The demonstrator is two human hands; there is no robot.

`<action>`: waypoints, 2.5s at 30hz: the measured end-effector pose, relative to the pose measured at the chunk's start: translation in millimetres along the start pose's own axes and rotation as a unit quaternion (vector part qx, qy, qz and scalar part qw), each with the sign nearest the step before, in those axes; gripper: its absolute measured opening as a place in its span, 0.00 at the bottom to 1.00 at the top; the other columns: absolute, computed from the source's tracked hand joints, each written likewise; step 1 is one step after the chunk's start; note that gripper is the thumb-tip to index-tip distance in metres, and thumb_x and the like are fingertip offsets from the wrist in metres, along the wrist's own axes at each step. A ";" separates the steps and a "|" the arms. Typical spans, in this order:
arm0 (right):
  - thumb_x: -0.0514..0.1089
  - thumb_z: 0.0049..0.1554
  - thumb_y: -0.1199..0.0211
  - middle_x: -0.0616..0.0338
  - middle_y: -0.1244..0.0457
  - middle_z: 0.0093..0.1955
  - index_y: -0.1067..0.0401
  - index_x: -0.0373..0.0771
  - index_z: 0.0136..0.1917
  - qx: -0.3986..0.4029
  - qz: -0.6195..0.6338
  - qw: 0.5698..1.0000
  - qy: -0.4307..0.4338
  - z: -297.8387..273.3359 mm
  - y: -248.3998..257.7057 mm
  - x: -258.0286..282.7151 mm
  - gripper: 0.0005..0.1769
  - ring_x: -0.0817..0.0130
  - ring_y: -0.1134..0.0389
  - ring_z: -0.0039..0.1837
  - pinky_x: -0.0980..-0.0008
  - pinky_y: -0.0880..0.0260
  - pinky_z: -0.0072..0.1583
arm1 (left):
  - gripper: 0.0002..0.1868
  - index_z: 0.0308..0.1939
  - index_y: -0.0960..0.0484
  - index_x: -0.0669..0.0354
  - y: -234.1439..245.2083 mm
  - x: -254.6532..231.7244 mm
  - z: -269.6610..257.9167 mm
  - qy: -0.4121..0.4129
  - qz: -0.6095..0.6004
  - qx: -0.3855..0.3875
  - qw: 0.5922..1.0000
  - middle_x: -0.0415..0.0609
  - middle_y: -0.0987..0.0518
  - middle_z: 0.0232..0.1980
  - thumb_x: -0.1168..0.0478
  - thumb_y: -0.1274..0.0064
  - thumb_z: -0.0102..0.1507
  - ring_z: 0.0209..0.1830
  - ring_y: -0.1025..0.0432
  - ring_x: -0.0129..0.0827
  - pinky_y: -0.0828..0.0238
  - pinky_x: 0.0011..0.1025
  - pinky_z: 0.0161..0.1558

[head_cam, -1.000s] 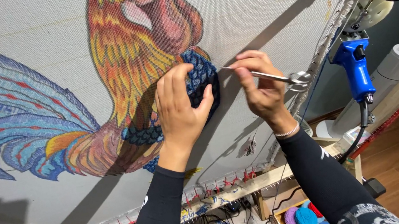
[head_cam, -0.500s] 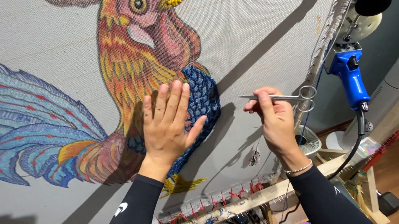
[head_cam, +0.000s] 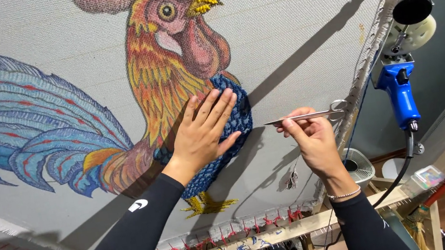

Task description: The person trims or adjusts the threads on a tufted rug with a rooster design on a large frame.

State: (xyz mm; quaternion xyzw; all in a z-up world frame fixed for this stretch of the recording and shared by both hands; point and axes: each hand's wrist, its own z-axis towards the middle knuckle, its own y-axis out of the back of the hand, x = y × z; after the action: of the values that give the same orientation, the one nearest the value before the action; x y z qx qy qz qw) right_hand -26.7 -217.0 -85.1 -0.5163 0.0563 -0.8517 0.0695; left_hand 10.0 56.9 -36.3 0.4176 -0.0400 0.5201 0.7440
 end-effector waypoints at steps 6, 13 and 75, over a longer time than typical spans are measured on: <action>0.36 0.66 0.42 0.53 0.31 0.53 0.33 0.33 0.56 -0.059 0.089 0.994 0.017 3.3 -4.5 -13.3 0.06 0.72 0.30 0.52 0.72 0.30 0.56 | 0.42 0.83 0.44 0.51 4.3 8.1 7.1 -0.030 0.021 0.023 0.999 0.45 0.47 0.85 0.34 0.58 0.72 0.85 0.56 0.37 0.72 0.47 0.80; 0.35 0.67 0.45 0.53 0.33 0.58 0.40 0.34 0.58 -0.041 -0.066 0.988 0.137 7.4 -26.0 4.3 0.08 0.77 0.34 0.54 0.76 0.33 0.57 | 0.41 0.82 0.41 0.52 7.3 0.7 7.1 -0.023 -0.010 0.026 0.999 0.46 0.45 0.84 0.35 0.56 0.71 0.84 0.54 0.39 0.71 0.48 0.80; 0.38 0.66 0.45 0.59 0.37 0.45 0.36 0.38 0.57 -0.017 -0.014 0.999 0.046 23.5 -7.1 42.7 0.06 0.75 0.36 0.46 0.73 0.33 0.50 | 0.37 0.72 0.29 0.56 16.5 -17.6 2.3 0.157 -0.107 -0.104 0.976 0.54 0.33 0.75 0.42 0.42 0.64 0.78 0.44 0.48 0.60 0.55 0.76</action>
State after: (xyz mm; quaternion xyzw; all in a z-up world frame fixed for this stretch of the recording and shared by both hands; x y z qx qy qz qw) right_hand -25.8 -218.1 -35.9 -0.4780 0.0672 -0.8746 0.0460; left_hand -10.5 44.2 -34.0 0.2530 0.0684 0.4900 0.8314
